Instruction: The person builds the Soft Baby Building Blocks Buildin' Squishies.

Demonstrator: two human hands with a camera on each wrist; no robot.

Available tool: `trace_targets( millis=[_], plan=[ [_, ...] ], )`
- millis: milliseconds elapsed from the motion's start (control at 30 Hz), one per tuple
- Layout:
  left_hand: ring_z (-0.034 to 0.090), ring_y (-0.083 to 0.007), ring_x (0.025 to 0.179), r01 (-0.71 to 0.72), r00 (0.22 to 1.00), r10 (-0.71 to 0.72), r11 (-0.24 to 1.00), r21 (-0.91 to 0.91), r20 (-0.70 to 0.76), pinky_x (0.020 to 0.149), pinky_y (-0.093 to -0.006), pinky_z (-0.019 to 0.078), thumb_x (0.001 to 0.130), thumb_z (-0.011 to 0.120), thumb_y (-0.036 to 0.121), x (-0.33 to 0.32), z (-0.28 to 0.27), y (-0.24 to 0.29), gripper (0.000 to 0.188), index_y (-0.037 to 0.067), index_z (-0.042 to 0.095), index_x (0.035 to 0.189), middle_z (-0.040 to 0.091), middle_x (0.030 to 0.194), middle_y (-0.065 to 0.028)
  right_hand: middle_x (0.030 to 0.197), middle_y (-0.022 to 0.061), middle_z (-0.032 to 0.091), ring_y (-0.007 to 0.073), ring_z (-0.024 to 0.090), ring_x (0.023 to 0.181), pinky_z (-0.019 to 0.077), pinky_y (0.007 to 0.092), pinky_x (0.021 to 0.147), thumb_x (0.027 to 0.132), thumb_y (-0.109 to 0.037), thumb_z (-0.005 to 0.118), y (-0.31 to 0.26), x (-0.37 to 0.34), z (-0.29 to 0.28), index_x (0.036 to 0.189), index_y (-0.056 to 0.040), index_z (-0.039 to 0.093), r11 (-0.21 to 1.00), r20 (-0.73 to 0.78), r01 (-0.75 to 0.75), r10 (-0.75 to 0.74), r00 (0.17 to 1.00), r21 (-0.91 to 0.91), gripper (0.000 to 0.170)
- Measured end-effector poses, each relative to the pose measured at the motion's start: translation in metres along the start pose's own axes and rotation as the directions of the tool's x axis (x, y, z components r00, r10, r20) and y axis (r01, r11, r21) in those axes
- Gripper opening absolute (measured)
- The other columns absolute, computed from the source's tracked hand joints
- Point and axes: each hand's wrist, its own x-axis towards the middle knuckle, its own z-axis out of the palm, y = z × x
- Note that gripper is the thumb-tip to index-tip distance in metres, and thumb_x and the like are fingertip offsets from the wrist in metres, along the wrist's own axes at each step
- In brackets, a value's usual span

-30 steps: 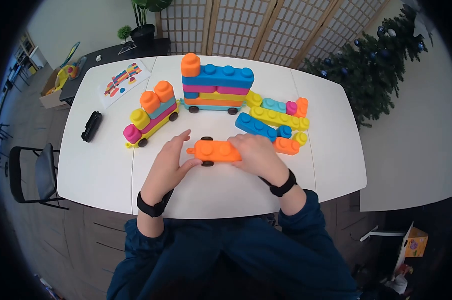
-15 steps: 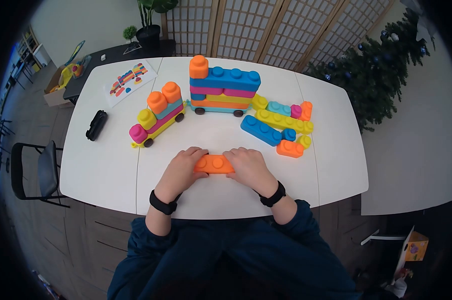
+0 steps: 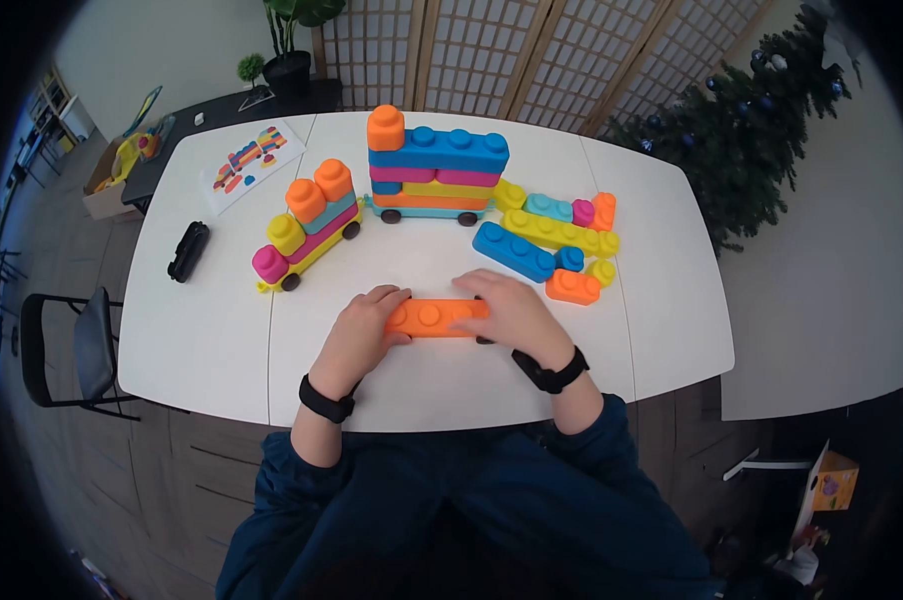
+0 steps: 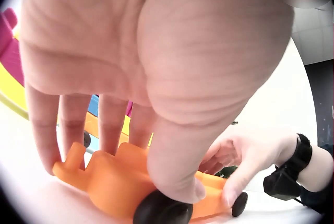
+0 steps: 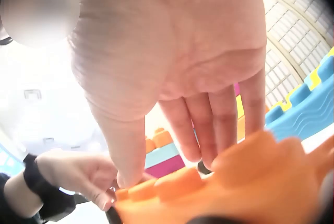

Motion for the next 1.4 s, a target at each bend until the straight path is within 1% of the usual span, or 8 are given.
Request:
trace_targets(
  millis=[100, 167, 267, 500, 733, 900, 1000, 1400],
  plan=[
    [0.066, -0.0365, 0.107, -0.083, 0.996, 0.084, 0.996, 0.033, -0.036, 0.098, -0.0413, 0.0547, 0.073, 0.087, 0.01, 0.002, 0.004, -0.007, 0.063, 0.004, 0.066, 0.131, 0.066, 0.132, -0.0128, 0.113, 0.0122, 0.071, 0.0315, 0.066, 0.107, 0.0425, 0.0447, 0.102, 0.08, -0.029, 0.085, 0.024, -0.002, -0.025, 0.116, -0.005, 0.071, 0.981, -0.226, -0.171, 0.146, 0.963, -0.096, 0.046],
    [0.065, -0.0366, 0.107, -0.083, 0.996, 0.084, 0.996, 0.034, -0.041, 0.098, -0.0413, 0.0547, 0.073, 0.087, 0.01, 0.003, 0.005, -0.008, 0.062, 0.004, 0.066, 0.131, 0.066, 0.132, -0.0127, 0.11, 0.0113, 0.072, 0.0305, 0.065, 0.108, 0.0379, 0.0474, 0.106, 0.082, -0.028, 0.084, 0.043, -0.007, -0.035, 0.115, -0.0061, 0.072, 0.883, -0.279, -0.396, 0.326, 0.903, -0.252, 0.041],
    [0.065, -0.0366, 0.107, -0.077, 0.996, 0.078, 0.997, 0.033, -0.046, 0.098, -0.0412, 0.0545, 0.072, 0.087, 0.01, 0.005, 0.006, -0.008, 0.062, 0.004, 0.066, 0.13, 0.066, 0.133, -0.0127, 0.105, 0.0105, 0.072, 0.0292, 0.065, 0.107, 0.0392, 0.0487, 0.105, 0.084, -0.026, 0.083, 0.067, -0.016, -0.036, 0.111, -0.0076, 0.073, 0.777, -0.261, -0.514, 0.444, 0.857, -0.363, 0.034],
    [0.064, -0.0372, 0.114, -0.07, 0.997, 0.071, 0.996, 0.054, -0.005, 0.102, -0.0423, 0.0528, 0.074, 0.088, 0.014, 0.005, 0.005, -0.01, 0.068, 0.005, 0.062, 0.136, 0.065, 0.136, -0.014, 0.096, 0.0089, 0.071, 0.0296, 0.065, 0.1, 0.0405, 0.0511, 0.103, 0.085, -0.024, 0.081, 0.077, -0.022, -0.032, 0.104, -0.0071, 0.073, 0.819, -0.271, -0.441, 0.359, 0.893, -0.368, 0.026],
    [0.058, -0.0351, 0.13, -0.129, 0.974, 0.114, 0.99, -0.062, -0.198, 0.108, -0.04, 0.048, 0.084, 0.082, 0.015, 0.0, -0.024, 0.0, 0.073, 0.009, 0.05, 0.15, 0.058, 0.146, -0.0149, 0.097, 0.0134, 0.07, 0.0315, 0.068, 0.092, 0.0516, 0.04, 0.09, 0.089, -0.018, 0.079, 0.032, -0.02, -0.039, 0.105, -0.0012, 0.068, 0.959, -0.362, -0.282, 0.278, 0.89, 0.042, 0.026],
    [0.063, -0.0295, 0.12, -0.134, 0.974, 0.07, 0.943, -0.305, -0.214, 0.103, -0.039, 0.0501, 0.091, 0.077, 0.014, -0.002, -0.036, 0.011, 0.062, 0.008, 0.053, 0.147, 0.065, 0.135, -0.0143, 0.111, 0.0142, 0.067, 0.0313, 0.069, 0.094, 0.0556, 0.0354, 0.079, 0.094, -0.016, 0.075, -0.018, -0.011, -0.027, 0.11, 0.0004, 0.063, 0.965, -0.269, -0.024, 0.097, 0.958, 0.263, 0.026],
    [0.067, -0.0362, 0.108, -0.149, 0.976, 0.098, 0.951, -0.27, -0.194, 0.096, -0.0393, 0.053, 0.091, 0.078, 0.019, -0.004, -0.029, 0.008, 0.052, 0.003, 0.061, 0.137, 0.068, 0.119, -0.0198, 0.115, 0.0135, 0.066, 0.0296, 0.069, 0.095, 0.0564, 0.0341, 0.083, 0.095, -0.014, 0.074, -0.023, -0.011, -0.02, 0.113, 0.0005, 0.063, 0.965, -0.17, -0.067, 0.113, 0.979, 0.255, 0.026],
    [0.065, -0.0296, 0.092, -0.123, 0.984, 0.091, 0.97, -0.212, -0.152, 0.088, -0.0372, 0.0532, 0.083, 0.085, 0.012, -0.004, -0.017, -0.002, 0.049, 0.002, 0.067, 0.127, 0.07, 0.107, -0.015, 0.115, 0.0131, 0.066, 0.0295, 0.07, 0.097, 0.0572, 0.0339, 0.087, 0.093, -0.011, 0.075, -0.024, -0.017, -0.006, 0.113, 0.0007, 0.062, 0.957, -0.104, -0.134, 0.165, 0.981, 0.258, 0.027]
  ],
)
